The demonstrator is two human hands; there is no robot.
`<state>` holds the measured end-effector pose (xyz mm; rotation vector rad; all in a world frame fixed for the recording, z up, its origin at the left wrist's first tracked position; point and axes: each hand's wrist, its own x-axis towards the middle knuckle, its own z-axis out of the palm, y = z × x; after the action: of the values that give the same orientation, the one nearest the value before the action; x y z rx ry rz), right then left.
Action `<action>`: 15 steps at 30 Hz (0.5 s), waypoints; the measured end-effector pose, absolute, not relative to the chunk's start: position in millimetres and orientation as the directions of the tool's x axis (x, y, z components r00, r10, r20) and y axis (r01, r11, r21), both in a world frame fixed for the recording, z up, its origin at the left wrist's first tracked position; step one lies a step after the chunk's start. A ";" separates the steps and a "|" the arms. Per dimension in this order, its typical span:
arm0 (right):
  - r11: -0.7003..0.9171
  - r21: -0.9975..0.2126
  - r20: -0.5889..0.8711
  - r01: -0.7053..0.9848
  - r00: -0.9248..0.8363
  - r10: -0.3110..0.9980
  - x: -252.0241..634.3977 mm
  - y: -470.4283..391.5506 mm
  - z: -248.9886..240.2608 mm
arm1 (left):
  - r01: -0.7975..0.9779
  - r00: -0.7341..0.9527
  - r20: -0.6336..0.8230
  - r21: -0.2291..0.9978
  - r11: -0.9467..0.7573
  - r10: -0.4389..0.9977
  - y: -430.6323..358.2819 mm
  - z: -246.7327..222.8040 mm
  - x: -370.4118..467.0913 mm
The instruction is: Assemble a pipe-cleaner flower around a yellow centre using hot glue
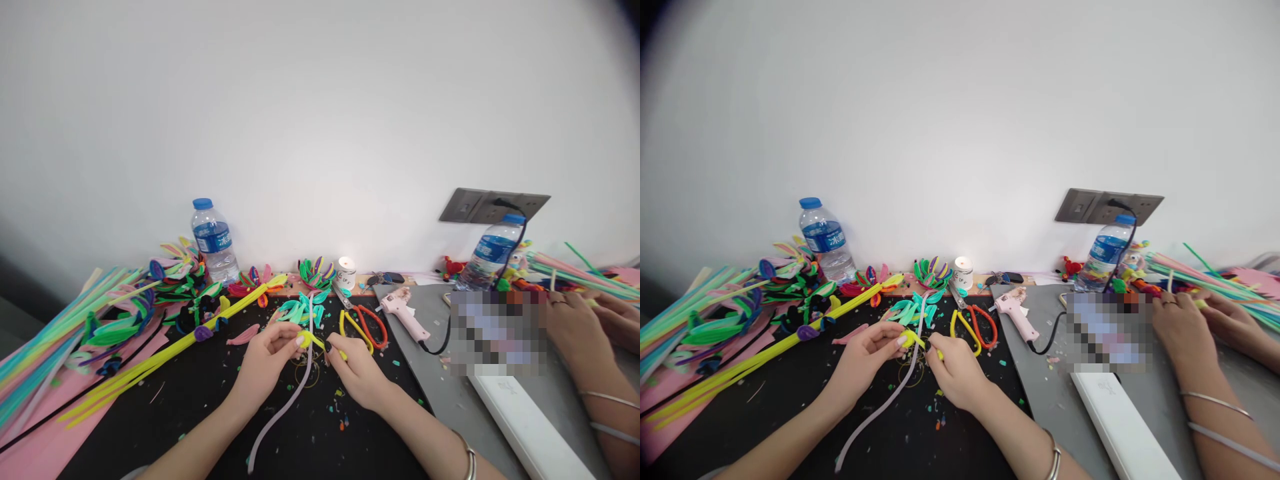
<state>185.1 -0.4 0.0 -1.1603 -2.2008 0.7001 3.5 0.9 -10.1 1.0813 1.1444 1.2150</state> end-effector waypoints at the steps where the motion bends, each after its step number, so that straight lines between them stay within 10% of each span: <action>1: 0.492 -0.664 0.224 0.563 -0.477 0.850 184.5 -0.8 0.4 | -0.120 0.008 -0.058 0.991 0.058 0.998 0.7 -9.6 3.7; 15: 0.539 -0.624 0.229 0.567 -0.526 0.819 180.5 -2.8 -5.8 | -0.162 -0.005 -0.055 0.985 0.053 0.998 -0.1 -9.2 4.6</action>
<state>180.5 -2.8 -5.8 -1.1205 -2.2740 0.6645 4.6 -0.1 -9.2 1.0455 1.1208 1.2488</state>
